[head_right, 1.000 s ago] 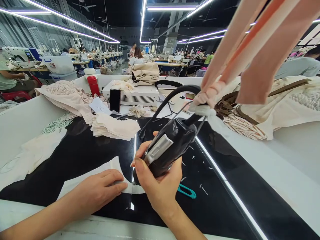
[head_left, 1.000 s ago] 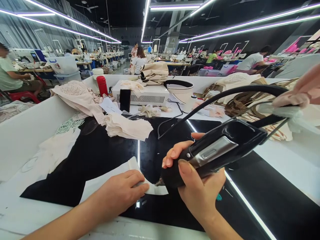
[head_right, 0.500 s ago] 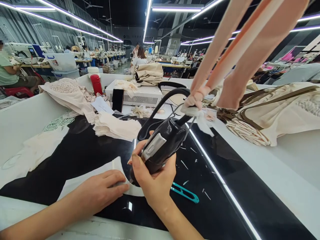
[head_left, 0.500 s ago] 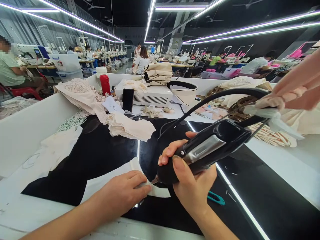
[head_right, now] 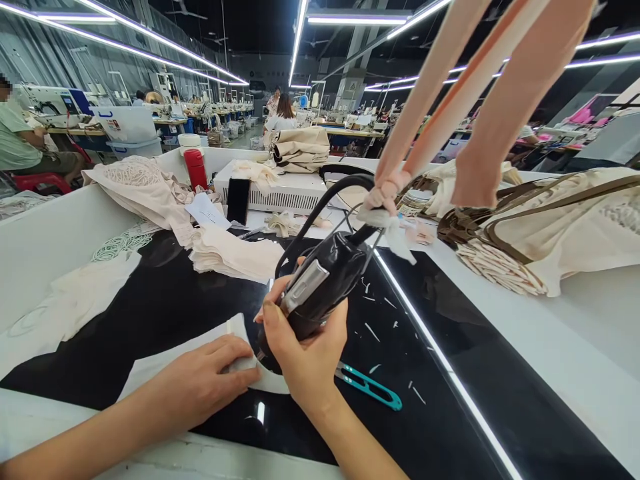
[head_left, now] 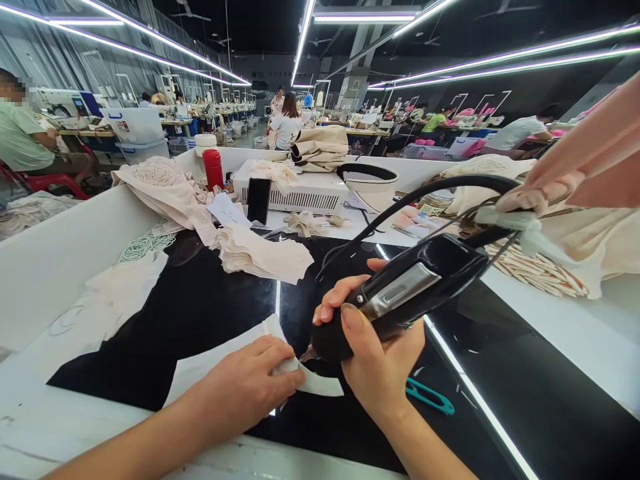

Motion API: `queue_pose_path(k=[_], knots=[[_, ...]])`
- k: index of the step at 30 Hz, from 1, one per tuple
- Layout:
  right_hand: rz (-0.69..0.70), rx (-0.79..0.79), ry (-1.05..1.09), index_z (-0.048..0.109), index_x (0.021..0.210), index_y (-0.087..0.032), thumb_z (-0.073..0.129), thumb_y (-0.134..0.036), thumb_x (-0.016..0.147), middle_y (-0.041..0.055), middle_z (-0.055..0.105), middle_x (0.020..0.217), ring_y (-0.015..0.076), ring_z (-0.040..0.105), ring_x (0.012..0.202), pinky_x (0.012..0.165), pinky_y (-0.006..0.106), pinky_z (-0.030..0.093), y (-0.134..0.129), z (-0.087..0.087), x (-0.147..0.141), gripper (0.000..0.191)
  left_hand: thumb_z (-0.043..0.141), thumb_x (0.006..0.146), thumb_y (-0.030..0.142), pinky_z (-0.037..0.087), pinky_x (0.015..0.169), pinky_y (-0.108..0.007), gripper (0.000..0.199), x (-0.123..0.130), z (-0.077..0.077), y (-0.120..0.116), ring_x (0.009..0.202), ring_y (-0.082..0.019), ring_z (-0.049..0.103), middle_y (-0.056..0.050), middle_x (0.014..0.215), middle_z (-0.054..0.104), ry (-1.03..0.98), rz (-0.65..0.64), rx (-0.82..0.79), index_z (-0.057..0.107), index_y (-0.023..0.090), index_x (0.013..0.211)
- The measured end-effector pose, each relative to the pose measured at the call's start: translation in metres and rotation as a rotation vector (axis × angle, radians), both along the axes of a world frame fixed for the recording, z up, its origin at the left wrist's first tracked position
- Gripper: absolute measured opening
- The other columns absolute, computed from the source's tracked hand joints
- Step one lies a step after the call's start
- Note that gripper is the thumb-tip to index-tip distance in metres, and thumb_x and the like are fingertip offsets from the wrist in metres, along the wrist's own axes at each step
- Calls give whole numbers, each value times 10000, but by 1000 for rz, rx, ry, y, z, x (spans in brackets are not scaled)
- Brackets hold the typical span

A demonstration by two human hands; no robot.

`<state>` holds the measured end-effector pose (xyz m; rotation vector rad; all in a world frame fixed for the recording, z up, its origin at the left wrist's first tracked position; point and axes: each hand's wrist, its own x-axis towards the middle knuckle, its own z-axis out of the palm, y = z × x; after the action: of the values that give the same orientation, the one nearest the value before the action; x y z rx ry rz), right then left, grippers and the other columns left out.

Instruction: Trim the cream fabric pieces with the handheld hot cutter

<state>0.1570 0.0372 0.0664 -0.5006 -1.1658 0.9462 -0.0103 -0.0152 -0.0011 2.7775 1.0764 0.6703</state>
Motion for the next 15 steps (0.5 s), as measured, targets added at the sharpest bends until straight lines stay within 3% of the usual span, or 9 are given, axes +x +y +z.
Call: queue_pose_path(k=[8,12,15], knots=[[-28,-41,-46,544,1177,-305,766,-255,858,-57,678,804,124,647,569,547,274,574,3,-2,-3,391,573,1003,148,593,841,-287,126,4,4,1,976,-208,650,-79,1127,643,-17,63,48,636,204,1098],[-87,-95,-99,567,1193,-304,823,-360,823,-44,685,786,147,663,570,580,301,597,8,-7,5,453,618,1000,256,583,813,-231,45,9,-14,11,956,-176,675,-40,1111,670,-14,55,153,632,233,1036],[-170,-116,-121,602,1221,-302,846,-375,803,-37,692,802,154,665,586,578,287,601,21,-14,15,489,573,1043,391,581,820,-224,179,10,-31,27,965,-160,697,-40,1177,680,-6,78,292,612,247,1142]])
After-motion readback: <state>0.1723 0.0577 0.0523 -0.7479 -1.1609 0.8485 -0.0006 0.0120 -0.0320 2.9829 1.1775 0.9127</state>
